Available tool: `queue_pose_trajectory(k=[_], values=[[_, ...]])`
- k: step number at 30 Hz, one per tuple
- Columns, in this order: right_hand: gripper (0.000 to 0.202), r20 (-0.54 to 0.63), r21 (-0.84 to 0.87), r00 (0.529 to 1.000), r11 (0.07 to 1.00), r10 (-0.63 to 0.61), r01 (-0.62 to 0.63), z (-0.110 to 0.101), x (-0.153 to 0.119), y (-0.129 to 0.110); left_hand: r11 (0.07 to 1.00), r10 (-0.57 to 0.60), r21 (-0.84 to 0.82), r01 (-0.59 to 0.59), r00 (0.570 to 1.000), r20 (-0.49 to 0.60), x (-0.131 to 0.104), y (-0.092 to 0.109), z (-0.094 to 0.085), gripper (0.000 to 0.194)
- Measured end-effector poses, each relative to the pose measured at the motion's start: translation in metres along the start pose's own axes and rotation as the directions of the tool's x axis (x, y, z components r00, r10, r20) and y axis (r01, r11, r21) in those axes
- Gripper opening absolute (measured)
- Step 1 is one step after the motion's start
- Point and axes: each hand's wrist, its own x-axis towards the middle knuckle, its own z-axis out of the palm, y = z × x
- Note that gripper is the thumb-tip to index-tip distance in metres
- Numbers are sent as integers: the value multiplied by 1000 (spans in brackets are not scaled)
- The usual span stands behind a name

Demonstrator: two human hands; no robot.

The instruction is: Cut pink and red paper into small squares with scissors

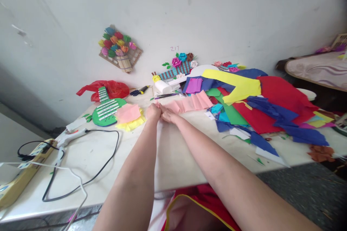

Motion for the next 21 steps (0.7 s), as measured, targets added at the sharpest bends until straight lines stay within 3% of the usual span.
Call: queue_pose_trajectory(k=[6, 16, 21], values=[[96, 99, 190, 990, 975, 100, -118, 5, 13, 12, 999, -31, -44, 33, 998, 50, 7, -5, 7, 33], [88, 81, 286, 991, 950, 108, -127, 7, 18, 21, 988, -115, -86, 130, 981, 155, 7, -2, 2, 37], [82, 46, 262, 990, 955, 132, -140, 9, 21, 22, 993, -87, -61, 97, 985, 148, 9, -5, 4, 36]])
